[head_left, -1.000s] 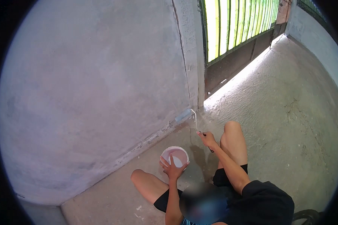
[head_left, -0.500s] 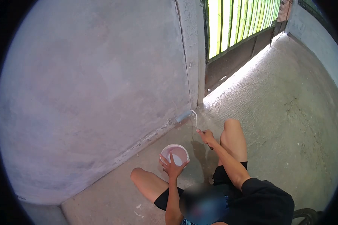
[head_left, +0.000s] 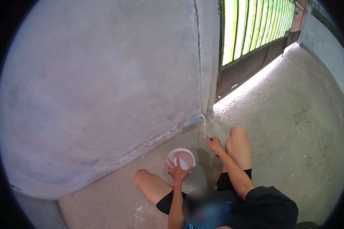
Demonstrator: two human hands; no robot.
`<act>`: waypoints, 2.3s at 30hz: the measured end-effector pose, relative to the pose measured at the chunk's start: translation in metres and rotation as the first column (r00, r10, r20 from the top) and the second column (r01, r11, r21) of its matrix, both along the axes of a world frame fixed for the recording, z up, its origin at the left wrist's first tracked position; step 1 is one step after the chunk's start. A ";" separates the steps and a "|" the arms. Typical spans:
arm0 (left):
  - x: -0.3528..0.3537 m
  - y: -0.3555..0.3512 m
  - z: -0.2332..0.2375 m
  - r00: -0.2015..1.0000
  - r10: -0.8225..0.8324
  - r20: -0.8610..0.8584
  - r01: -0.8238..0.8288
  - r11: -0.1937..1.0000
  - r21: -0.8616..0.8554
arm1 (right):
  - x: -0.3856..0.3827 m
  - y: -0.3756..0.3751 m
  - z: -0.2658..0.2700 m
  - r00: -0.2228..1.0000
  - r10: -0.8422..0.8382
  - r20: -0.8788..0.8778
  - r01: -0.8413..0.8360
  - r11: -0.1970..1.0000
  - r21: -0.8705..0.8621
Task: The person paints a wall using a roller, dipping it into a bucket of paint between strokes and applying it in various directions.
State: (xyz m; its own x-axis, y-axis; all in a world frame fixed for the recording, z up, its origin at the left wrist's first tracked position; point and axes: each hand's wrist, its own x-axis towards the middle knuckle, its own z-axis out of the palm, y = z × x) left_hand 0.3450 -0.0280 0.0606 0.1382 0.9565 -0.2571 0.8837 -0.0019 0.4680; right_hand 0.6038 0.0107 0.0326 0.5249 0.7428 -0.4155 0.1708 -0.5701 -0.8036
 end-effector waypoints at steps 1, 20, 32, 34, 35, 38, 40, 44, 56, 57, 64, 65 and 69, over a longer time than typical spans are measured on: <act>-0.001 0.000 0.000 1.000 -0.005 0.012 0.005 1.000 0.016 | -0.001 -0.003 0.009 1.000 0.003 0.005 -0.003 1.000 -0.001; 0.000 0.001 0.003 1.000 0.003 0.023 -0.004 0.999 0.038 | -0.038 -0.009 0.057 0.840 0.163 -0.518 -0.078 0.980 0.181; 0.001 0.004 0.005 0.999 -0.005 -0.038 0.004 1.000 -0.013 | -0.046 -0.013 0.059 0.836 0.127 -0.534 -0.047 0.986 0.161; 0.001 0.005 0.007 1.000 0.007 -0.021 -0.007 1.000 -0.012 | -0.044 -0.010 0.066 0.833 0.150 -0.533 -0.070 0.983 0.168; 0.001 0.004 0.007 1.000 0.009 -0.010 -0.009 1.000 -0.009 | -0.042 -0.008 0.069 0.832 0.144 -0.535 -0.069 0.985 0.158; 0.002 0.003 0.008 1.000 0.010 -0.021 -0.010 1.000 -0.006 | -0.047 -0.013 0.076 0.836 0.139 -0.531 -0.058 0.984 0.166; 0.001 0.002 0.007 1.000 0.004 -0.019 -0.004 1.000 0.002 | -0.049 -0.014 0.082 0.841 0.137 -0.523 -0.041 0.981 0.190; 0.000 0.003 0.003 0.999 -0.004 -0.041 0.004 1.000 0.001 | -0.048 -0.011 0.086 0.855 0.162 -0.493 -0.030 0.964 0.264; -0.001 0.002 -0.002 0.998 -0.014 -0.061 0.014 1.000 0.012 | -0.063 -0.016 0.081 0.848 0.222 -0.481 -0.137 0.969 0.205; -0.001 0.002 -0.002 0.998 -0.006 -0.059 0.007 1.000 0.014 | -0.068 -0.016 0.084 0.826 0.263 -0.498 -0.162 0.958 0.236; 0.000 -0.003 -0.001 0.998 0.008 -0.063 -0.003 0.997 0.079 | -0.098 -0.016 0.082 0.799 0.331 -0.502 -0.164 0.923 0.348; 0.000 -0.003 -0.002 0.998 0.005 -0.063 0.001 0.996 0.092 | -0.100 -0.016 0.079 0.797 0.324 -0.510 -0.168 0.930 0.328; 0.001 -0.005 -0.006 0.999 0.015 -0.037 -0.012 0.996 0.088 | -0.099 -0.008 0.064 0.744 0.247 -0.620 -0.194 0.969 0.152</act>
